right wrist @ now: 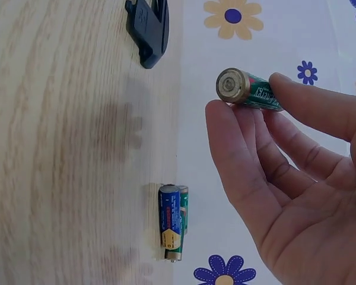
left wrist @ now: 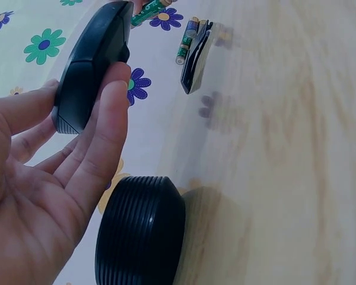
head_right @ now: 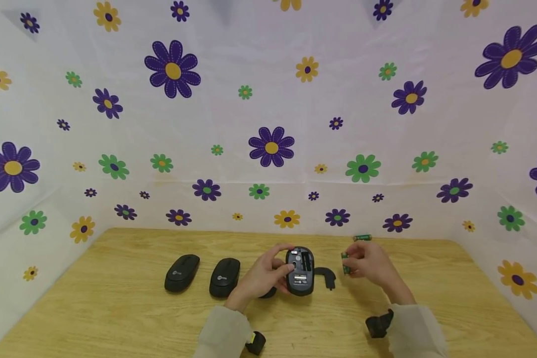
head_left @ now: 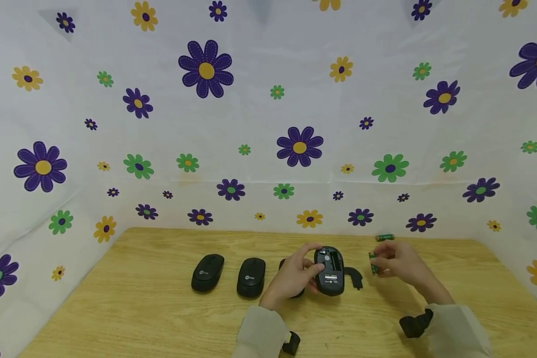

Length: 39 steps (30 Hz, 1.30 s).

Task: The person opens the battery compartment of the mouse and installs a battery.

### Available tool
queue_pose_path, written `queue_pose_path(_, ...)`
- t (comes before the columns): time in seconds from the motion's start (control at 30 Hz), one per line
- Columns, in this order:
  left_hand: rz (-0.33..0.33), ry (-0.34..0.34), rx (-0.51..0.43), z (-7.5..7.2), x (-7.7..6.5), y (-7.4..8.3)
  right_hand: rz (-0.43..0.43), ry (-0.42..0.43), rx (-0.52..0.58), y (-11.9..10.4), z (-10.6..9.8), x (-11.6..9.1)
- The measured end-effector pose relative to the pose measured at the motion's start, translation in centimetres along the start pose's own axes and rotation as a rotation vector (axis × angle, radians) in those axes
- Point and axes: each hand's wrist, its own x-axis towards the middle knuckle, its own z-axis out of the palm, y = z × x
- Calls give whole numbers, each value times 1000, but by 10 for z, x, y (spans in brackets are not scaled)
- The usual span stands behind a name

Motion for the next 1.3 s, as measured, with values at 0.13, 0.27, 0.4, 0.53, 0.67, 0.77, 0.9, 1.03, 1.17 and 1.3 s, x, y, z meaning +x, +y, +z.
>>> queue_pose_path(0.13, 2, 2, -1, -1, 0, -1, 5, -2, 13, -3, 3, 0)
queue_pose_path(0.27, -1, 9, 1, -2, 0, -1, -4, 0, 39, -7, 6, 0)
queue_pose_path(0.4, -5, 9, 4, -3, 0, -1, -30, 2, 75, -10, 8, -1)
queue_pose_path(0.53, -1, 8, 4, -1, 0, -2, -68, 1, 103, -16, 10, -1)
queue_pose_path(0.67, 5, 11, -5, 0, 0, -2, -110, -1, 117, -23, 13, -1)
queue_pose_path(0.77, 6, 12, -15, 0, 0, -1, -125, 2, 126, -29, 15, -1)
queue_pose_path(0.9, 8, 14, -10, -1, 0, -1, -118, 16, 134, -37, 20, -2)
queue_pose_path(1.03, 13, 2, 11, -1, 0, -1, -101, 37, 146, -42, 24, -4)
queue_pose_path(1.17, 6, -6, 14, 0, 0, 0, -124, 45, 172, -44, 28, -4)
queue_pose_path(1.3, -3, -6, 1, 1, 0, 2, -137, 44, 197, -44, 32, -4)
